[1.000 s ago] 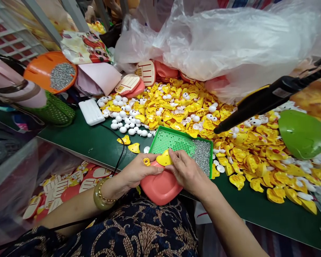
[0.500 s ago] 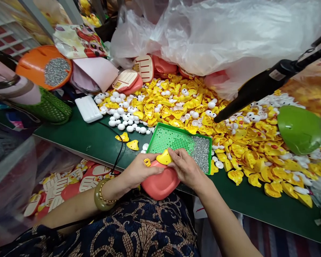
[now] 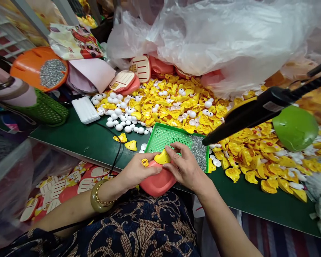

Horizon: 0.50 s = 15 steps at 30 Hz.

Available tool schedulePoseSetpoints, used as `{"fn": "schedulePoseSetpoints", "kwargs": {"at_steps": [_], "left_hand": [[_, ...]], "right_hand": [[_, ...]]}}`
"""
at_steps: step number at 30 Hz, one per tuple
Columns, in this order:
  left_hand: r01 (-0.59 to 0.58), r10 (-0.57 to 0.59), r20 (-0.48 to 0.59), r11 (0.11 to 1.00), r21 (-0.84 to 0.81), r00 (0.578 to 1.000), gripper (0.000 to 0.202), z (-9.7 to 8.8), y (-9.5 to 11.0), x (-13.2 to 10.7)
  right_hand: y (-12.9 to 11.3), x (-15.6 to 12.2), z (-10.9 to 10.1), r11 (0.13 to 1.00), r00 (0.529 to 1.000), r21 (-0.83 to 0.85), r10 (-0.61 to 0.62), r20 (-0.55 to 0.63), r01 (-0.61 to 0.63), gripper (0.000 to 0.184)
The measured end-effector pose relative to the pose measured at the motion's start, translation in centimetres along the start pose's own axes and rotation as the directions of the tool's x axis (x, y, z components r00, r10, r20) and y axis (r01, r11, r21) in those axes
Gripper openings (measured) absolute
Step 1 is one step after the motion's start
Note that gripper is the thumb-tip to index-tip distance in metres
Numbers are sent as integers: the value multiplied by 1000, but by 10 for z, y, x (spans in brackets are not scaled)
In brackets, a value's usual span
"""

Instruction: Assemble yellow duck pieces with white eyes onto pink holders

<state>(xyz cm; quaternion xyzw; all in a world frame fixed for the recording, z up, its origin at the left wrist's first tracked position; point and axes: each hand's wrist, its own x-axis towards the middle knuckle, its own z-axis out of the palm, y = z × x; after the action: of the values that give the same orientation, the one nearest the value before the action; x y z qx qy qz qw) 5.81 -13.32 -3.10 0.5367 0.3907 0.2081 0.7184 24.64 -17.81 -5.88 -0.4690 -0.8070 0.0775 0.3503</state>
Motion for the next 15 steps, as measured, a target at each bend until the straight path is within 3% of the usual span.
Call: {"fn": "schedulePoseSetpoints", "kwargs": {"at_steps": [4,7,15], "left_hand": [[8,-8,-8,1000,22,1000,25,0,2,1],[34,-34,7,999,-40,999,23,1,3,2],[97,-94,31,989,-108,995,25,0,-1,2]], "right_hand": [[-5,5,-3,989,995,-122,-75,70,83,65],[-6,6,-3,973,992,-197,-113,49,120,62],[0,2,-5,972,982,-163,-151,112,169,57]]}}
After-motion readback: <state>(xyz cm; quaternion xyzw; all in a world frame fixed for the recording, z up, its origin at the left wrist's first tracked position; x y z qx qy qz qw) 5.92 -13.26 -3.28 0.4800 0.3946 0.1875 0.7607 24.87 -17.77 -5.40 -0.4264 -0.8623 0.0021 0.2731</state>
